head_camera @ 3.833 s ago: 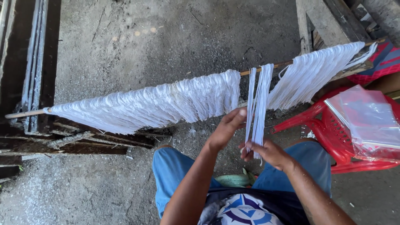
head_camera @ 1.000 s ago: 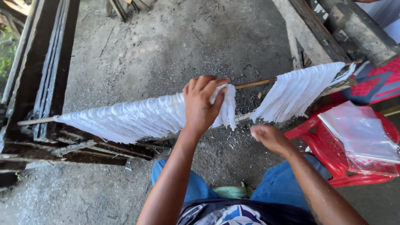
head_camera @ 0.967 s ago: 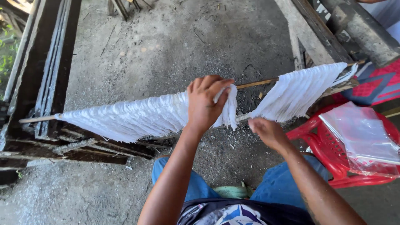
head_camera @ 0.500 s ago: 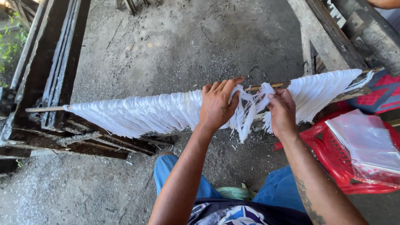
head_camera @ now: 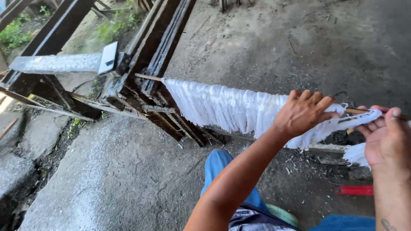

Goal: Organizing and separating white candle wicks hanging from a wooden rod

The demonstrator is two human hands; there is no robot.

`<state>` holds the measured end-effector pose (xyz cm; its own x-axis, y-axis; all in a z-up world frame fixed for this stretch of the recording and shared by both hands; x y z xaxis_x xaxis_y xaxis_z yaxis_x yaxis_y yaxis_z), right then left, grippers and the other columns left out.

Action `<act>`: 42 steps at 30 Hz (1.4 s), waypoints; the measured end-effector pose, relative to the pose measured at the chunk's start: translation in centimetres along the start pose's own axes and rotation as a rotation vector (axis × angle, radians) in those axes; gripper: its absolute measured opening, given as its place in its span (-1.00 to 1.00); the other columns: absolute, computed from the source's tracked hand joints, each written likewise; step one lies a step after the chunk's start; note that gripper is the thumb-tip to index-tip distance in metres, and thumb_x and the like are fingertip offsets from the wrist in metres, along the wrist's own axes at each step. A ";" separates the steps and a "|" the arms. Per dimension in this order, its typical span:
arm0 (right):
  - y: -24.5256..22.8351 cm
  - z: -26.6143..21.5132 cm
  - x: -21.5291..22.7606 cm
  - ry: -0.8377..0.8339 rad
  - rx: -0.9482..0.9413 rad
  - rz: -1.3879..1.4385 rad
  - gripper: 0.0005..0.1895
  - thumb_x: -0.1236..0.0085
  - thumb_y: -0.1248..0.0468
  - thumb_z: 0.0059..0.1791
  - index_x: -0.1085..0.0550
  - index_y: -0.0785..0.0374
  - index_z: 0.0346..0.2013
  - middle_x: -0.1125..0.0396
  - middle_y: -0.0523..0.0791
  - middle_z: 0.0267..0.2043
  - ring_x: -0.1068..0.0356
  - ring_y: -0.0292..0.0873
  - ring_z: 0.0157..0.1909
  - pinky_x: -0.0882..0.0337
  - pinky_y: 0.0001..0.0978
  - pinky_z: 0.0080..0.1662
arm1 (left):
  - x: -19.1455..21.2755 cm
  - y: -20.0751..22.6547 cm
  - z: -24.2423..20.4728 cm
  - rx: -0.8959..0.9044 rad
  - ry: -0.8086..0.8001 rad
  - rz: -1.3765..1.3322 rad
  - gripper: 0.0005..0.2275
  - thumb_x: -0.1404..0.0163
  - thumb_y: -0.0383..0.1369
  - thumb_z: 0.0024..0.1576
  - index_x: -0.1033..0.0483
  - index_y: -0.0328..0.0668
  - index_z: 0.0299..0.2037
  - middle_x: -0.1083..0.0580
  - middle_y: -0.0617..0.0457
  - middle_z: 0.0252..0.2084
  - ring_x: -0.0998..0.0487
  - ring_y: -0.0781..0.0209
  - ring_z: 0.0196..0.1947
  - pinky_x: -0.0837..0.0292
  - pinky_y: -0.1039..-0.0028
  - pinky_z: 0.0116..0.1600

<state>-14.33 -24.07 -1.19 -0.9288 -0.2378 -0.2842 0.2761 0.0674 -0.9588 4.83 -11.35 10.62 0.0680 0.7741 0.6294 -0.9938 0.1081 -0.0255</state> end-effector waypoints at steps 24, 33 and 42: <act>-4.1 -4.2 -4.1 0.054 0.207 -0.131 -0.61 -0.01 -0.01 0.22 -0.47 0.24 0.09 -0.41 -0.04 0.00 -0.45 -0.10 0.11 -0.44 -0.09 0.25 | 4.1 -8.3 -2.1 0.029 -0.165 -0.158 -0.58 0.11 0.18 0.22 -0.45 0.08 -0.04 -0.36 0.17 -0.35 -0.48 0.11 -0.24 -0.29 0.24 0.03; -3.3 -7.0 -12.7 -0.182 0.217 -0.450 -0.74 -0.10 0.08 0.17 -0.58 0.14 -0.25 -0.25 -0.26 -0.54 -0.23 -0.37 -0.41 -0.31 -0.42 -0.36 | 3.7 -7.3 -0.7 0.198 -0.242 -0.235 -0.69 0.05 0.10 0.22 -0.52 0.30 0.04 -0.45 0.26 -0.21 -0.53 0.16 -0.07 -0.27 0.12 0.20; -2.3 -5.9 -8.9 0.045 0.083 -0.133 -0.79 -0.08 0.22 0.09 -0.50 0.25 -0.05 -0.46 -0.11 -0.11 -0.38 -0.30 -0.12 -0.34 -0.38 0.00 | 1.3 -5.1 -1.2 0.207 -0.202 -0.215 -0.85 -0.01 -0.04 0.19 -0.53 0.26 -0.16 -0.40 0.28 -0.32 -0.51 0.21 -0.17 -0.25 0.17 0.18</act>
<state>-8.16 -16.34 3.52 -0.9681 -0.1955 -0.1566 0.1679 -0.0426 -0.9849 10.08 -10.18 10.68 0.2793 0.6066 0.7443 -0.9567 0.1101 0.2693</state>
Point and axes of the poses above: each hand's wrist, its own z-axis towards the middle knuckle, its own x-axis out of the back of the hand, y = z × x, the point moved 7 cm from there along z, towards the middle knuckle
